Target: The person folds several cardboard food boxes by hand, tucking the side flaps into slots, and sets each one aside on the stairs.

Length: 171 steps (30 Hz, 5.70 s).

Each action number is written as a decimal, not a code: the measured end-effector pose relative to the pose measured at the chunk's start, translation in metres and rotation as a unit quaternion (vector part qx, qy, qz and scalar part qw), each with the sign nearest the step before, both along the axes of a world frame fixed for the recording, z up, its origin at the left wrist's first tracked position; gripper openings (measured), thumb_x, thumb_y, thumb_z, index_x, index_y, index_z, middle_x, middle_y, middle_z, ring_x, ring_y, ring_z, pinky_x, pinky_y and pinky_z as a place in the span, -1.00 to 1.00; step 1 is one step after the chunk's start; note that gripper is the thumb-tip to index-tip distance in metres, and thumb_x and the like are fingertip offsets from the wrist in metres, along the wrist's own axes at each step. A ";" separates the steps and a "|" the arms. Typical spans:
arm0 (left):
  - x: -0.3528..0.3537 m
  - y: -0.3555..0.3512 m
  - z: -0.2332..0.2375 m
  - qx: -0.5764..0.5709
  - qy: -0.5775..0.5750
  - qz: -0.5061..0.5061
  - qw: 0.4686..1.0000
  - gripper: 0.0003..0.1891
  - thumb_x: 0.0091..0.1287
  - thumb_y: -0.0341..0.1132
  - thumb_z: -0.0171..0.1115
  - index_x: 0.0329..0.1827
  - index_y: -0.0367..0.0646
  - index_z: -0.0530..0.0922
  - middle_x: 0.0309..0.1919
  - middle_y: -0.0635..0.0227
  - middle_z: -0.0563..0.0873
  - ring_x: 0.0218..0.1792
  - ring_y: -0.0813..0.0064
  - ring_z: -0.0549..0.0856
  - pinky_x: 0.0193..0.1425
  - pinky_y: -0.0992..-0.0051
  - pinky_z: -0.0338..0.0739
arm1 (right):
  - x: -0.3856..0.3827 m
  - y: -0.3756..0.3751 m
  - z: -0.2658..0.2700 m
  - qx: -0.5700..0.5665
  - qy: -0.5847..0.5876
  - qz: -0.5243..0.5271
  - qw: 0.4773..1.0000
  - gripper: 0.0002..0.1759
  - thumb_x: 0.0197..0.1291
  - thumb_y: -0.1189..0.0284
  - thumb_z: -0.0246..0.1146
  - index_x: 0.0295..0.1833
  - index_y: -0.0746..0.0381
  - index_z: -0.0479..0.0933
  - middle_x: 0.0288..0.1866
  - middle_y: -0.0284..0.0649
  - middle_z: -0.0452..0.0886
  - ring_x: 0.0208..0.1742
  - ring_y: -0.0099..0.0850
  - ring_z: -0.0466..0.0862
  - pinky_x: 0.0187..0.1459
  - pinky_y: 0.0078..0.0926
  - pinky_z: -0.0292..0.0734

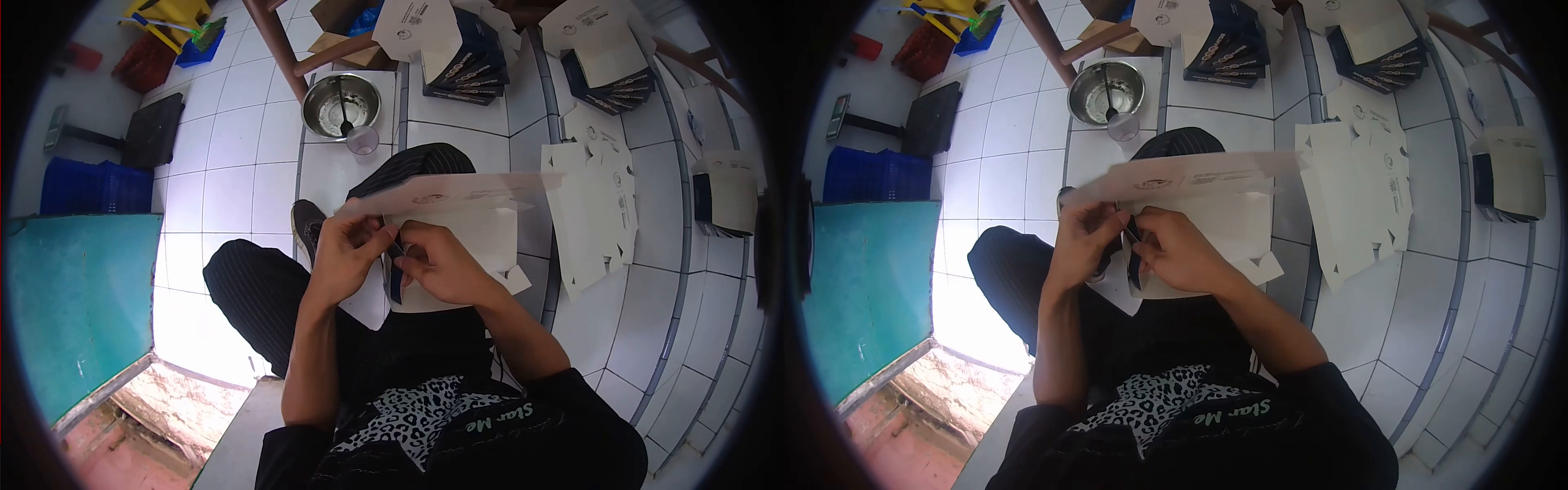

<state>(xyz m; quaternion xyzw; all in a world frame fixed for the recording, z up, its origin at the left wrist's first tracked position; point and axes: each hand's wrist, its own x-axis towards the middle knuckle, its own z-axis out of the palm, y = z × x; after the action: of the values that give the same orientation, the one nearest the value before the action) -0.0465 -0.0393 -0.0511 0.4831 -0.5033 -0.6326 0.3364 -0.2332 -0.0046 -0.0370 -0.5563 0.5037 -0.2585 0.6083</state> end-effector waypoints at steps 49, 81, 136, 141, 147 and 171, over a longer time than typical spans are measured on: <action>-0.065 0.020 -0.018 0.082 -0.016 -0.056 0.995 -0.77 0.55 -0.36 0.14 0.00 -0.38 0.66 -0.39 0.17 0.70 -0.38 0.47 0.63 -0.23 0.39 0.50 | -0.034 -0.014 0.032 -0.340 0.350 -0.138 0.862 -0.90 0.26 0.55 0.34 -0.13 0.32 0.69 -0.28 -0.08 0.64 -0.36 -0.08 0.71 -0.25 -0.15 0.62; -0.028 -0.005 0.025 0.038 0.358 0.215 0.908 -0.72 0.62 -0.37 0.06 0.24 -0.28 0.61 0.11 0.28 0.75 0.15 0.44 0.71 0.37 0.29 0.53 | -0.022 0.012 0.024 -0.492 0.158 -0.213 0.829 -0.50 0.01 0.77 0.35 0.15 0.36 0.71 0.04 -0.03 0.65 -0.08 -0.20 0.75 -0.14 -0.39 0.69; -0.070 0.039 0.021 -0.516 -0.161 0.048 0.840 0.16 0.07 0.09 0.63 0.63 -0.12 0.09 0.27 0.00 0.38 0.38 -0.01 0.33 0.56 -0.04 0.14 | -0.070 0.021 0.099 -0.173 -0.216 -0.089 0.957 -0.48 0.53 0.25 0.27 0.37 0.40 0.49 0.22 -0.12 0.65 0.30 -0.42 0.57 0.36 -0.36 0.47; -0.096 0.034 0.052 -0.526 -0.176 0.009 0.832 0.59 -0.06 0.00 0.75 0.72 -0.01 -0.49 0.60 -0.31 0.01 0.58 -0.25 0.17 0.61 -0.16 0.12 | -0.101 0.052 0.142 -0.265 -0.007 -0.239 0.934 -0.40 0.30 0.56 0.45 0.41 0.44 0.48 0.15 -0.16 0.67 0.12 -0.49 0.64 0.18 -0.46 0.55; -0.093 0.028 0.037 -0.489 -0.156 0.035 0.858 0.34 0.19 -0.10 0.53 0.74 -0.01 -0.44 0.69 -0.12 0.01 0.63 -0.17 0.18 0.63 -0.24 0.08 | -0.275 0.088 0.140 -0.424 0.687 -0.493 0.323 -0.86 0.39 0.53 0.21 -0.01 0.34 0.53 -0.02 0.12 0.63 0.09 0.17 0.60 0.11 0.12 0.49; -0.078 0.020 0.032 -0.246 -0.039 0.028 0.968 0.00 0.26 -0.36 0.42 0.70 -0.17 -0.01 0.46 -0.06 0.39 0.40 0.11 0.51 0.51 0.08 0.32 | -0.165 0.050 0.041 -0.263 0.575 -0.297 0.716 -0.89 0.26 0.50 0.26 -0.15 0.31 0.60 -0.17 -0.08 0.64 -0.19 -0.05 0.71 -0.21 -0.10 0.64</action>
<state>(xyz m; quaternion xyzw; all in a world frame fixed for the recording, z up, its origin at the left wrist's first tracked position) -0.1245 -0.0195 -0.0189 0.4235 -0.6424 -0.4605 0.4425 -0.3980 0.0459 0.0043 -0.5569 0.8074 -0.1786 -0.0773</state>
